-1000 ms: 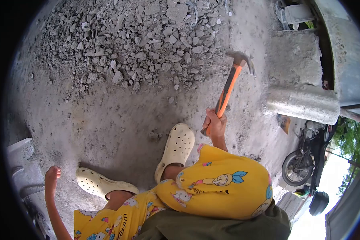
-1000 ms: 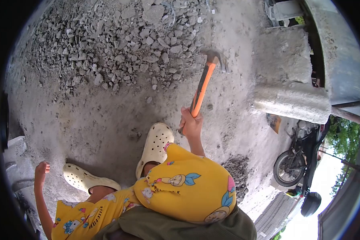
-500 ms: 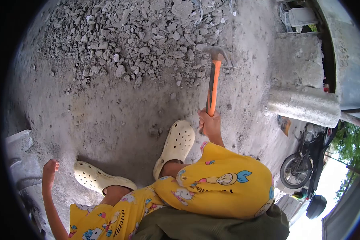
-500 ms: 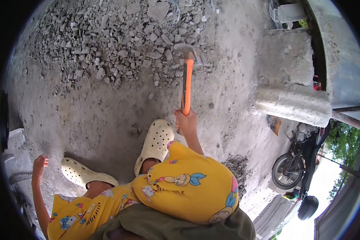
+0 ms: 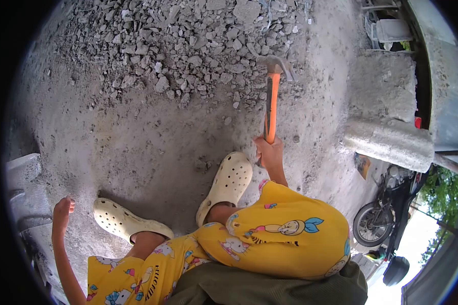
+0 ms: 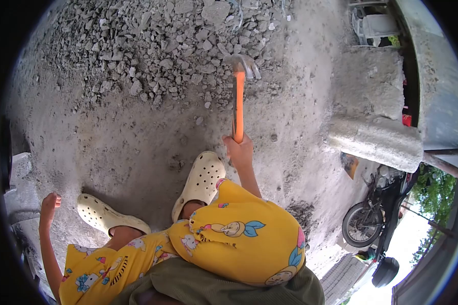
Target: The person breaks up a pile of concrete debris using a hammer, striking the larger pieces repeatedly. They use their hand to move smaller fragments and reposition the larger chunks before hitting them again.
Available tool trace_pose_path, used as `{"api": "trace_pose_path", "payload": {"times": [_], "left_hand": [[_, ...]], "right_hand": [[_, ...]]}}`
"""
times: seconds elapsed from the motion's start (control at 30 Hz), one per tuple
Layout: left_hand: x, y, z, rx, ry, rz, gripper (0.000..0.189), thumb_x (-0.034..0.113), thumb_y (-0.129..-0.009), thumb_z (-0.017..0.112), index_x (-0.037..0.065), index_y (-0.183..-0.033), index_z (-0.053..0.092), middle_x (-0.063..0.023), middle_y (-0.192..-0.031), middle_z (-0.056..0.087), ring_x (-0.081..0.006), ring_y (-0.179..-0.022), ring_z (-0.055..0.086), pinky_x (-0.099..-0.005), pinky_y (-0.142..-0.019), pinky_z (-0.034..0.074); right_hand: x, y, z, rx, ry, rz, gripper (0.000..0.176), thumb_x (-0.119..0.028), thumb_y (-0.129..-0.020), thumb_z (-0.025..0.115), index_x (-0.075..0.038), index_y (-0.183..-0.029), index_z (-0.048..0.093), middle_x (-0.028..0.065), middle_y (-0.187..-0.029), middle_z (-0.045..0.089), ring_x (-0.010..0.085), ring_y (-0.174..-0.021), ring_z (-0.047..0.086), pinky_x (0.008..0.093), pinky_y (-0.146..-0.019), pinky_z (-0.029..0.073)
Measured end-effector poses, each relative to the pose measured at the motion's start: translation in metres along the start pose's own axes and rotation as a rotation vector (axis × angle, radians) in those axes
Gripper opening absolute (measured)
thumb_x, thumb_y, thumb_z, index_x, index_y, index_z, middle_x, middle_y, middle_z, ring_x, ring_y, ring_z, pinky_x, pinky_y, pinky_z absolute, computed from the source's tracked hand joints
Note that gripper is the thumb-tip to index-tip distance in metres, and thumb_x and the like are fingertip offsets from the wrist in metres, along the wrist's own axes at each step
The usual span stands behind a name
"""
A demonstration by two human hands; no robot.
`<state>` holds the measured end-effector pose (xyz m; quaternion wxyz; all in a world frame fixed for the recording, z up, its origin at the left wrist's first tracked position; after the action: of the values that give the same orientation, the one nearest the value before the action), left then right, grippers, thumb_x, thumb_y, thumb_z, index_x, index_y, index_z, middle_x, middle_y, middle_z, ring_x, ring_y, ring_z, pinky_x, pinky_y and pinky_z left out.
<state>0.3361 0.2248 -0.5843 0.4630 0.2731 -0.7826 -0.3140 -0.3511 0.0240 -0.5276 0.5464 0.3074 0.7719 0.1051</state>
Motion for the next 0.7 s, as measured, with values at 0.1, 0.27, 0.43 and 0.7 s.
{"api": "trace_pose_path", "payload": {"times": [0.1,0.27,0.43,0.7], "left_hand": [[-0.014,0.007,0.003,0.027,-0.004,-0.067,0.04,0.037,-0.09,0.044,0.001,-0.078,0.055,-0.001,-0.068,0.051,-0.0096,-0.061,0.046,-0.0249,-0.06,0.041],[-0.014,0.0,0.006,0.024,-0.069,-0.049,0.042,0.041,-0.089,0.044,0.002,-0.077,0.055,-0.0009,-0.068,0.052,-0.0099,-0.061,0.047,-0.0262,-0.06,0.042],[0.006,-0.003,-0.001,0.062,-0.035,0.056,0.042,0.042,-0.089,0.044,0.003,-0.076,0.054,-0.0005,-0.067,0.05,-0.0101,-0.061,0.046,-0.0266,-0.061,0.042],[-0.019,-0.003,0.007,0.019,-0.087,-0.07,0.04,0.039,-0.09,0.043,0.002,-0.077,0.054,-0.0008,-0.066,0.05,-0.0102,-0.061,0.046,-0.0259,-0.061,0.041]], "right_hand": [[-0.043,0.003,-0.01,0.073,-0.03,-0.179,0.014,-0.008,-0.071,0.061,-0.003,-0.065,0.049,0.0004,-0.05,0.047,0.0077,-0.039,0.043,0.0236,-0.036,0.033],[-0.016,-0.026,-0.015,0.22,0.128,-0.239,0.015,-0.009,-0.072,0.06,-0.005,-0.064,0.048,0.0012,-0.047,0.045,0.0092,-0.035,0.042,0.0242,-0.034,0.032],[0.0,-0.02,-0.005,0.114,-0.032,0.057,0.017,-0.011,-0.071,0.062,-0.003,-0.065,0.048,0.0003,-0.048,0.045,0.0084,-0.036,0.041,0.024,-0.034,0.032],[-0.051,-0.025,-0.028,0.214,-0.068,-0.298,0.016,-0.01,-0.072,0.06,-0.004,-0.065,0.048,0.0005,-0.047,0.044,0.0078,-0.035,0.039,0.0242,-0.034,0.031]]}}
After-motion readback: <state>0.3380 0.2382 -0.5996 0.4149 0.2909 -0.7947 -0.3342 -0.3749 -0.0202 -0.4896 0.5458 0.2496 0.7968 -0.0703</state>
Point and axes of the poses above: each hand's wrist, its own y-axis away from the middle knuckle, its own z-axis out of the palm, x = y × z, the point moved 9 cm from there along -y, towards the middle knuckle
